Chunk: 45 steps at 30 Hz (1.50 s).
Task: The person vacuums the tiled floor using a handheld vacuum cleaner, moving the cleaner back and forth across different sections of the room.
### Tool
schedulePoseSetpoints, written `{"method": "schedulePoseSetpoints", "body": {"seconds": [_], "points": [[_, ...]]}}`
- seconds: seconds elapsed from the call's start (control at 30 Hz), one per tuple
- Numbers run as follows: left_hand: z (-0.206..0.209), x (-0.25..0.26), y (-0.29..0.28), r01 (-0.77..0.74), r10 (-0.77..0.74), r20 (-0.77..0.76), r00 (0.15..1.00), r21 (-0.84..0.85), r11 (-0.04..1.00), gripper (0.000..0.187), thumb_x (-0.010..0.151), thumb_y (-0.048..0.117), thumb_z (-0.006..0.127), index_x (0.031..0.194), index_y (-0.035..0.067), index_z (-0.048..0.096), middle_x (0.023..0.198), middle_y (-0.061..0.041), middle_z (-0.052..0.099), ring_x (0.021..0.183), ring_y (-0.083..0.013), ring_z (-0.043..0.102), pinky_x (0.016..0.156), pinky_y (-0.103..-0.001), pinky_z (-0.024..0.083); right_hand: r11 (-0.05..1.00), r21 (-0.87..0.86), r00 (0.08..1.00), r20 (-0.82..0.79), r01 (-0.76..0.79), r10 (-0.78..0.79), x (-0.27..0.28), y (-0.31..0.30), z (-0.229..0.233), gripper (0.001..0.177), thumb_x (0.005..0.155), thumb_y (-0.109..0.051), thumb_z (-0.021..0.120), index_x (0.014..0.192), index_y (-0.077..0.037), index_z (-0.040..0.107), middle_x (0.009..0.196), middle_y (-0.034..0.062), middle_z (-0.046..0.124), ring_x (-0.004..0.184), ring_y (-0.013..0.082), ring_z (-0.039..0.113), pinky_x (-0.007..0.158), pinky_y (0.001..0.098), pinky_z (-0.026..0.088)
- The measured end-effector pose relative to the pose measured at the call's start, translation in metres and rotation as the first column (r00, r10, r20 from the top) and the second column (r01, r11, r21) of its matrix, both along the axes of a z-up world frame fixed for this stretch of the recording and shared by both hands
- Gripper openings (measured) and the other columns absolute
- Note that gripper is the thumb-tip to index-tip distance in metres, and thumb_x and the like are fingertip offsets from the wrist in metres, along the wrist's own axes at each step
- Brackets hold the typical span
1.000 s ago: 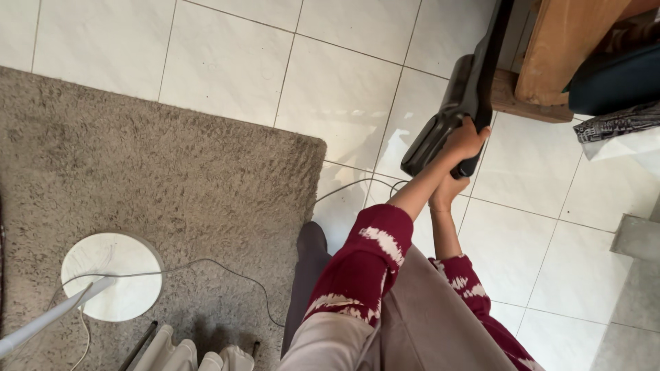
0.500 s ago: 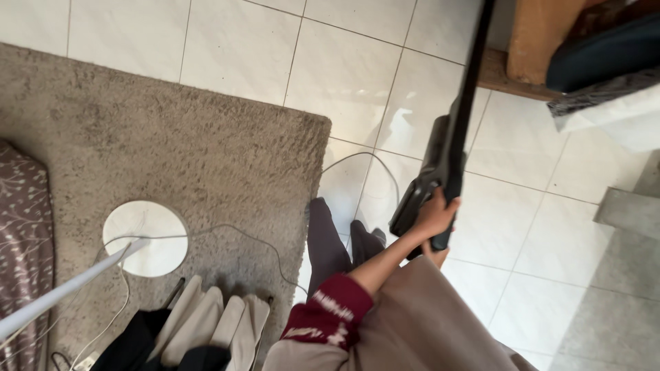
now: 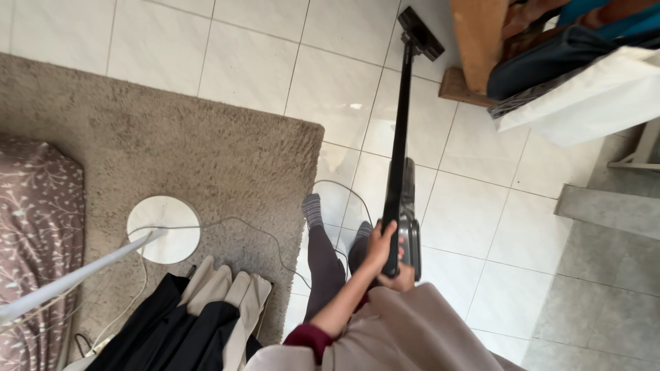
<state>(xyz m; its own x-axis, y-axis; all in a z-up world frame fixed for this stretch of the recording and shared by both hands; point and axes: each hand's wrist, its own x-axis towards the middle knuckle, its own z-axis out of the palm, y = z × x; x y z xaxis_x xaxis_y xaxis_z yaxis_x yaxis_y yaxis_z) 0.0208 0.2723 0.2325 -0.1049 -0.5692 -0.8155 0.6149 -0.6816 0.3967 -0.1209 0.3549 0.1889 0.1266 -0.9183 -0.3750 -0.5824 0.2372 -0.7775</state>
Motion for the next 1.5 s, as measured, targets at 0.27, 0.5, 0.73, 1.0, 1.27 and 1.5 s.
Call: {"method": "schedulePoseSetpoints", "body": {"seconds": [0.27, 0.5, 0.73, 1.0, 1.27, 1.5], "points": [[-0.087, 0.011, -0.169, -0.085, 0.078, -0.071, 0.994, -0.1, 0.991, 0.053, 0.102, 0.049, 0.06, 0.101, -0.004, 0.06, 0.074, -0.015, 0.064, 0.047, -0.0214, 0.06, 0.042, -0.036, 0.053, 0.977, -0.078, 0.978, -0.086, -0.198, 0.191, 0.031, -0.198, 0.009, 0.033, 0.074, -0.024, 0.082, 0.086, 0.005, 0.071, 0.072, 0.02, 0.07, 0.067, 0.0256, 0.071, 0.065, 0.041, 0.055], [-0.088, 0.075, -0.298, -0.035, 0.033, -0.024, 0.999, -0.104, 0.994, 0.045, 0.098, 0.046, 0.058, 0.104, 0.002, 0.064, 0.077, -0.011, 0.069, 0.056, -0.0216, 0.063, 0.049, -0.037, 0.056, 0.988, 0.034, 0.987, -0.054, -0.148, 0.15, 0.102, -0.317, 0.033, 0.031, 0.077, -0.024, 0.076, 0.082, 0.005, 0.069, 0.065, 0.0134, 0.067, 0.059, 0.0224, 0.066, 0.061, 0.0388, 0.053], [-0.046, 0.109, -0.266, -0.006, 0.004, -0.017, 1.0, -0.071, 0.997, 0.057, 0.1, 0.051, 0.058, 0.093, -0.005, 0.066, 0.072, -0.014, 0.068, 0.052, -0.0233, 0.063, 0.05, -0.037, 0.057, 0.985, 0.02, 0.985, 0.05, -0.168, 0.167, 0.131, -0.284, 0.061, 0.033, 0.077, -0.024, 0.077, 0.081, 0.007, 0.066, 0.06, 0.0134, 0.064, 0.052, 0.0172, 0.062, 0.053, 0.0362, 0.051], [0.006, 0.087, -0.108, -0.17, 0.171, -0.042, 0.984, 0.035, 0.985, 0.046, 0.1, 0.05, 0.058, 0.102, 0.004, 0.06, 0.08, -0.011, 0.067, 0.058, -0.0208, 0.062, 0.052, -0.037, 0.056, 0.934, 0.127, 0.94, 0.118, -0.334, 0.32, 0.098, -0.166, 0.156, 0.024, 0.077, -0.016, 0.07, 0.08, 0.007, 0.066, 0.069, 0.0119, 0.067, 0.065, 0.0117, 0.062, 0.063, 0.0352, 0.052], [0.076, 0.0, -0.02, -0.266, 0.273, -0.018, 0.962, 0.174, 0.948, 0.058, 0.103, 0.055, 0.049, 0.096, -0.001, 0.061, 0.07, -0.013, 0.059, 0.053, -0.0232, 0.058, 0.049, -0.035, 0.052, 0.824, 0.284, 0.87, 0.222, -0.49, 0.441, 0.008, -0.119, 0.251, 0.018, 0.08, -0.014, 0.07, 0.082, 0.005, 0.069, 0.073, 0.01, 0.068, 0.07, 0.0119, 0.063, 0.061, 0.0346, 0.049], [0.128, -0.105, 0.032, -0.399, 0.425, -0.093, 0.9, 0.215, 0.891, 0.054, 0.1, 0.056, 0.043, 0.094, 0.004, 0.058, 0.069, -0.009, 0.058, 0.061, -0.0217, 0.058, 0.059, -0.038, 0.054, 0.66, 0.382, 0.757, 0.22, -0.647, 0.615, -0.092, -0.114, 0.295, 0.022, 0.075, -0.015, 0.074, 0.087, 0.003, 0.072, 0.076, 0.0103, 0.071, 0.074, 0.017, 0.069, 0.065, 0.0357, 0.05]]}}
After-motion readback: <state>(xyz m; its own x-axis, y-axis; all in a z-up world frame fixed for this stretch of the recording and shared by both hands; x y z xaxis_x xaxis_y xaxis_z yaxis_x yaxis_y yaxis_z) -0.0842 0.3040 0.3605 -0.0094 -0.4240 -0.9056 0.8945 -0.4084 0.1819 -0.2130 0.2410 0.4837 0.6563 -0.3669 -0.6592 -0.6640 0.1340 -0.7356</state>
